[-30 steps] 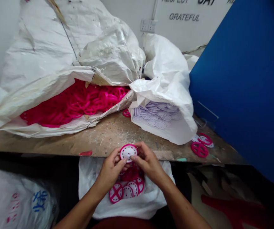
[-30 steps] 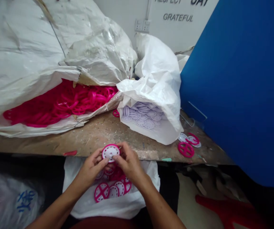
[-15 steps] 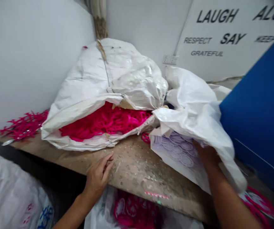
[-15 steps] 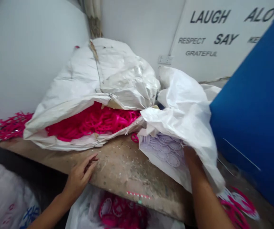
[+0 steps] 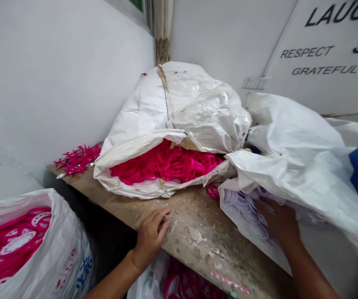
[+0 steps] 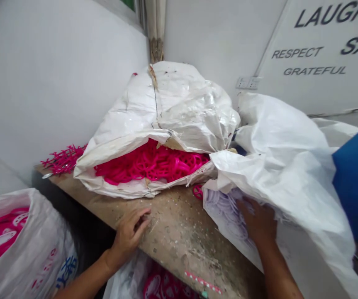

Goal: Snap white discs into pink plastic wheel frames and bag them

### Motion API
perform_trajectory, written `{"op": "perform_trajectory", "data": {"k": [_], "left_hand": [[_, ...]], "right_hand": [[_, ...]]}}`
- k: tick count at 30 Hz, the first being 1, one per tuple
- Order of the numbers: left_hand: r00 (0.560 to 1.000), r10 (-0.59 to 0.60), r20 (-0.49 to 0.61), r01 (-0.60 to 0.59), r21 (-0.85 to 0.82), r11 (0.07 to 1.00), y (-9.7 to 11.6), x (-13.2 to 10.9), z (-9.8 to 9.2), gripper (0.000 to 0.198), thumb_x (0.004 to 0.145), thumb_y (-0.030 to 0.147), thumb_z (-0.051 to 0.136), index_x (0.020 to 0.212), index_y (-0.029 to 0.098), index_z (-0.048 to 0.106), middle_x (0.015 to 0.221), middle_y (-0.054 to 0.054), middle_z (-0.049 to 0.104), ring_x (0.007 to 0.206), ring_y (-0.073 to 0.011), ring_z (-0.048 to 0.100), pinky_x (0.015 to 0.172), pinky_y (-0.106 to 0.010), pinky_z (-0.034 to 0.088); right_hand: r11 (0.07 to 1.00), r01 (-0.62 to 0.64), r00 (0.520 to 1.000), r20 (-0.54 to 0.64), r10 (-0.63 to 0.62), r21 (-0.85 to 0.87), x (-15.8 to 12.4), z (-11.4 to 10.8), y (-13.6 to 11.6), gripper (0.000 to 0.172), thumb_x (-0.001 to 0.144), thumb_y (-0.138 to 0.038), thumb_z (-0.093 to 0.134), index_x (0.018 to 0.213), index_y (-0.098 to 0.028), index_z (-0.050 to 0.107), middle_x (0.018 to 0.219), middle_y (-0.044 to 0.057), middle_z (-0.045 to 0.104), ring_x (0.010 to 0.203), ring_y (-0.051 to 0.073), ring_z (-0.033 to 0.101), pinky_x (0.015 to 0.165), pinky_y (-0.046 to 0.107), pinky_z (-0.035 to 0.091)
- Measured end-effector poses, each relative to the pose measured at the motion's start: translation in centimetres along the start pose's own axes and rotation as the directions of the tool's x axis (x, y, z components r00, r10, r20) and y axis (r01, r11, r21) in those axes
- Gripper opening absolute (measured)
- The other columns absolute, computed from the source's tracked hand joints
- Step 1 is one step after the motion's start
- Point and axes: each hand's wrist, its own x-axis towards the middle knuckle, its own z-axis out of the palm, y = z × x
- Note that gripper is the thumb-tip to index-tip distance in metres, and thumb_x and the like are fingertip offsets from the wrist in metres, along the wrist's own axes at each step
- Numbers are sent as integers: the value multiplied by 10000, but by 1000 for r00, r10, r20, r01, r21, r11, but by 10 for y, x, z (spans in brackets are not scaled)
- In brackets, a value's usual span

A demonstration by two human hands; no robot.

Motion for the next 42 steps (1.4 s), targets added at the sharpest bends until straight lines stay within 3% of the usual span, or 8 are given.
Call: {"op": "perform_trajectory", "data": {"k": [3,6,12,18,23,32,38,42], "left_hand": [[985,118,-123,-110,75,991,-5,43,-15,309,881,249,504,1183,218,561,1148,-76,629,1080,-219,561,970,-385,414],[958,82,-275,-2,280,960,-22,106,-28,420,866,307,531,1258,158,512,1275,-145,527,1185,-269,472,1006,-431,365],[979,62,-192,11,356,934,-49,172,-17,451,814,269,572,1249,159,524,1189,-161,558,1117,-320,496,945,-491,391],[981,170,-90,-134,315,940,-28,133,13,430,808,82,431,1205,199,548,1170,-110,504,1104,-258,474,969,-424,382],[964,262,39,-263,270,926,2,81,34,476,779,23,430,1193,221,558,1178,-96,502,1095,-249,470,949,-437,403],[830,438,345,-473,20,881,33,35,45,389,844,65,442,1184,208,565,1172,-90,575,1108,-198,519,948,-377,454],[852,434,293,-457,12,889,30,6,17,426,855,108,448,1254,242,511,1265,-96,540,1202,-230,476,1002,-437,416],[979,203,-27,-188,271,944,9,-17,-17,379,860,171,486,1225,255,536,1277,-108,512,1203,-274,459,1022,-499,359]], "right_hand": [[997,-50,996,70,54,-66,-27,0,-10,550,795,-612,406,1162,-272,634,1006,171,573,994,372,550,770,499,435],[992,-5,998,66,14,-122,-57,1,-27,529,831,-588,376,1213,-299,600,1100,184,552,1009,399,535,741,532,429],[971,87,995,71,-73,-222,-99,6,-59,521,874,-490,383,1271,-203,560,1175,215,584,1031,417,518,781,560,409],[972,160,986,74,-149,-170,-108,6,-72,507,887,-398,430,1318,-141,504,1248,232,543,1129,400,462,851,554,392],[936,337,941,80,-330,-99,-117,12,-74,412,884,-364,469,1274,-257,549,1318,153,507,1145,349,471,887,518,395],[900,436,892,141,-429,-15,-114,0,-81,308,877,-351,490,1127,-293,660,1444,73,389,1072,340,544,869,502,425],[912,387,908,116,-403,137,-112,-20,-79,242,845,-248,520,999,-243,706,1465,72,357,1144,311,535,939,465,433],[892,377,904,109,-413,248,-122,-27,-73,237,856,-286,494,930,-220,709,1455,81,372,1256,301,446,1000,448,401]]}}
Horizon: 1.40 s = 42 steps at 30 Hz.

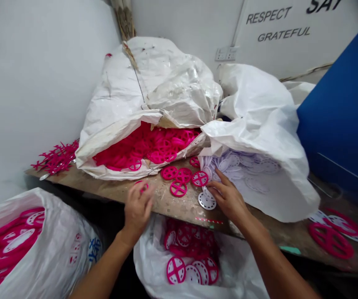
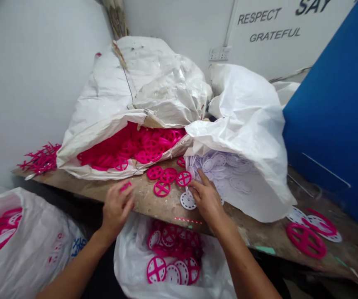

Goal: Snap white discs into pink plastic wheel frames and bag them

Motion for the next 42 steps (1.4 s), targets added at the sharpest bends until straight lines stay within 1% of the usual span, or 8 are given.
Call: {"op": "perform_trajectory", "data": {"k": [3,8,18,25,30,34,37,42], "left_hand": [[970,-231,-78,230,-16,973,-24,-9,-11,349,872,250,490,1217,224,535,1283,-117,492,1190,-268,477,1009,-475,380],[944,-331,2,327,-155,932,-44,-4,-16,321,871,292,489,1167,192,560,1224,-98,550,1161,-235,510,1011,-419,398],[969,-184,164,194,-44,980,-61,10,-6,326,844,463,465,820,200,657,1147,-103,576,1093,-292,534,960,-462,407],[847,-433,308,493,-151,857,-61,31,1,536,711,474,624,1140,171,518,1028,-99,635,979,-292,606,867,-436,476],[845,-420,331,512,-277,813,-48,32,3,601,682,438,653,1205,176,514,1067,-86,644,962,-270,620,865,-406,482],[806,-480,346,589,-396,704,-16,22,2,457,676,457,669,1026,168,621,911,-50,675,823,-229,634,743,-335,510],[738,-523,428,672,-535,512,17,13,3,435,658,434,705,982,159,609,896,-42,671,819,-205,636,738,-302,511],[553,-468,689,763,-645,-47,68,6,4,557,629,317,768,1098,178,501,938,-47,676,778,-169,664,691,-277,546]], "right_hand": [[999,-24,999,-23,25,38,-11,-1,-1,275,877,-320,455,934,-211,701,1428,97,413,1238,283,471,1003,438,401],[991,-75,987,-131,89,110,-24,0,2,298,880,-374,440,963,-226,686,1291,85,556,1139,249,552,953,416,442],[794,-281,915,-100,391,539,-36,-8,12,291,846,-381,502,985,-167,640,939,81,689,871,208,635,813,361,484],[974,-102,992,-53,115,203,-46,-9,1,194,862,-304,518,918,-203,674,884,55,675,834,187,614,752,292,447],[976,-212,971,-126,205,-49,-33,-13,1,230,893,-340,483,986,-209,648,904,62,682,811,192,619,722,290,419],[939,-232,972,-38,230,-252,-14,-8,-2,271,812,-400,602,1005,-210,621,855,72,674,793,224,605,718,319,376],[947,-322,947,9,322,2,-5,-1,-1,286,755,-311,651,1014,-214,577,784,22,642,692,182,577,637,280,365],[759,-352,927,93,363,547,-14,-4,-2,256,750,-307,610,973,-202,540,628,-55,524,561,122,502,547,233,374]]}}
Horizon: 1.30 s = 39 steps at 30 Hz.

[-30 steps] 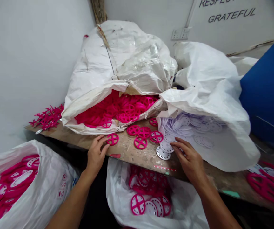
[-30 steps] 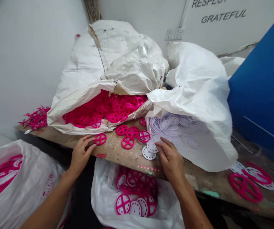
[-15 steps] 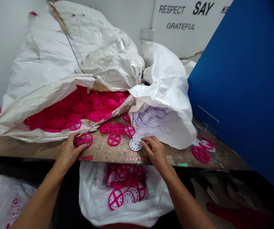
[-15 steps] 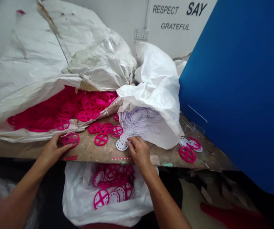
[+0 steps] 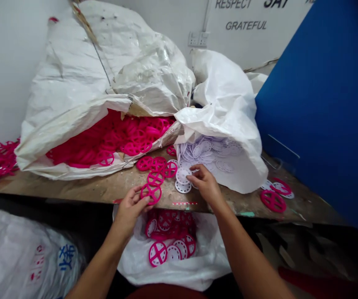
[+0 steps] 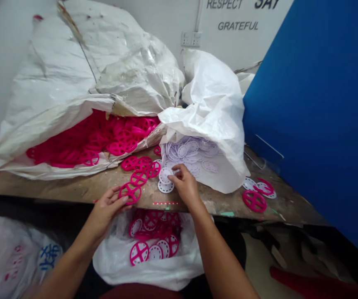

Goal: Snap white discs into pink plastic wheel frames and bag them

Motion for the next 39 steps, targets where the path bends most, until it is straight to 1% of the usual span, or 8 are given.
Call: {"op": "perform_trajectory", "data": {"k": [4,8,13,20,27,33,37,39], "left_hand": [[991,-103,87,116,-155,981,-3,-9,20,521,682,238,741,1141,178,500,977,-65,668,796,-153,666,727,-278,555],[985,-94,142,118,-169,979,-8,-12,31,440,757,283,682,1149,170,516,959,-62,664,782,-139,652,731,-285,557],[987,17,162,-25,46,999,-17,-15,33,403,818,389,585,1149,160,552,1065,-95,654,867,-202,646,662,-287,552],[923,309,228,-376,373,848,-15,-19,30,259,874,308,516,1064,195,650,1115,-53,664,1084,-199,572,976,-311,409],[960,21,278,-61,135,989,-20,-28,33,463,797,330,621,1222,192,500,1076,-84,664,907,-221,650,721,-300,538],[983,2,184,-38,189,981,-29,-40,35,364,771,332,644,1083,163,565,800,-54,689,632,-176,651,603,-266,528],[947,-57,317,-33,274,961,-27,-40,23,351,793,336,620,1101,175,572,878,-71,692,710,-191,660,641,-274,515],[936,5,353,-160,413,897,-17,-33,14,372,770,331,652,1116,206,598,917,-61,691,731,-191,648,666,-277,498]], "right_hand": [[938,-14,1000,-4,16,347,-31,5,-15,291,773,-336,610,1023,-199,550,656,-51,510,567,105,488,553,227,389],[969,116,993,0,-119,218,-59,25,-23,215,813,-272,588,1022,-222,598,737,-22,541,639,117,512,591,234,409],[942,335,942,30,-335,-1,-67,37,-17,202,872,-212,521,1023,-217,655,916,51,617,860,165,579,764,281,446],[979,205,964,169,-204,14,-70,31,-21,166,880,-232,504,977,-204,635,889,27,668,817,162,601,727,263,442],[931,-109,967,253,19,347,-76,28,-14,199,857,-296,525,1035,-213,557,876,7,632,673,123,578,628,240,466],[990,33,967,247,-66,137,-93,29,-10,233,818,-210,565,1049,-211,533,882,24,652,752,155,606,682,272,472],[996,89,941,324,-93,26,-94,19,-13,214,815,-220,586,1027,-214,556,876,13,663,762,155,610,686,263,464],[991,127,935,339,-103,-50,-85,11,-13,206,822,-255,595,1024,-219,583,877,12,668,774,160,612,698,265,458]]}}
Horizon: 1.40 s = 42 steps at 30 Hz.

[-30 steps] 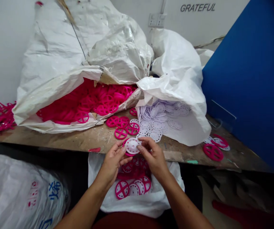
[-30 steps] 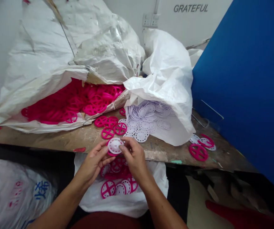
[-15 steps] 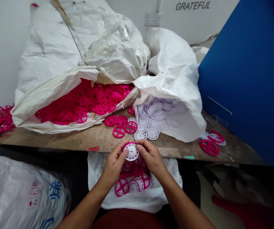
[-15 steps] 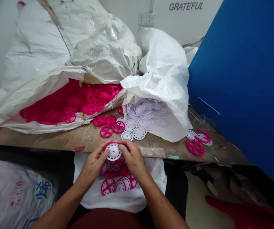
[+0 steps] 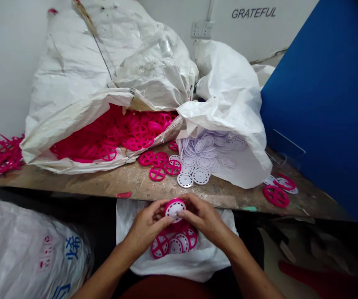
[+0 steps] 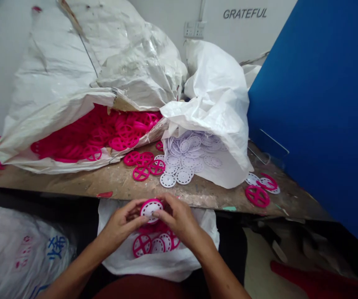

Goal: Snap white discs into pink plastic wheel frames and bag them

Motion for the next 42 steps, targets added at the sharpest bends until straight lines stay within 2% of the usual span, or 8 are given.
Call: {"op": "perform_trajectory", "data": {"k": [5,10,14,18,21,24,32,42], "left_hand": [[883,449,-140,-292,584,757,9,39,-36,207,828,244,567,999,222,684,1005,-79,661,938,-241,577,879,-360,405],[850,527,-16,-311,792,526,-2,81,-48,145,819,202,563,880,206,695,987,-97,636,965,-264,513,896,-426,367],[841,519,-151,-312,648,694,-2,76,-44,115,824,242,561,826,200,668,1013,-90,626,1026,-267,507,942,-422,347],[920,159,-357,-196,-71,978,8,54,-33,154,783,330,625,838,186,624,983,-50,650,915,-201,591,860,-320,438],[957,-174,-230,0,-603,798,14,43,-26,223,744,311,681,893,171,592,885,-33,674,792,-161,638,798,-316,499],[956,-282,-76,119,-781,614,17,37,-20,218,783,231,646,977,165,574,930,-61,688,812,-167,666,798,-338,529],[969,-241,48,199,-730,654,24,29,2,295,786,228,649,1068,170,582,1014,-71,675,786,-141,664,722,-265,552],[989,98,-112,-110,-106,988,12,22,10,304,850,297,550,1134,225,630,1173,-61,638,1077,-236,587,912,-325,480]], "right_hand": [[918,-7,969,-228,-91,-396,33,-17,12,167,875,-264,522,964,-184,639,921,59,654,833,184,606,757,292,442],[703,-33,979,-165,-120,-710,56,-12,19,288,822,-357,610,1078,-228,638,1122,84,611,862,216,613,743,310,448],[620,52,977,-90,-195,-783,58,-11,29,249,850,-359,581,1052,-235,656,1045,84,649,884,229,611,780,334,435],[677,132,935,-137,-328,-724,55,-20,40,216,915,-291,485,1006,-227,669,1028,79,683,919,202,620,815,323,417],[764,155,898,-234,-373,-626,47,-28,32,238,933,-246,434,990,-206,662,966,76,696,902,189,626,798,316,434],[809,220,846,-306,-437,-546,34,-26,11,213,922,-219,457,1007,-219,651,957,68,698,911,186,624,809,331,450],[740,400,822,-145,-551,-540,15,-1,-6,200,892,-239,517,913,-294,708,979,20,727,797,178,629,732,358,426],[988,136,976,-161,-146,-73,21,-7,-6,195,884,-286,525,1014,-229,658,955,38,692,883,175,631,776,287,474]]}}
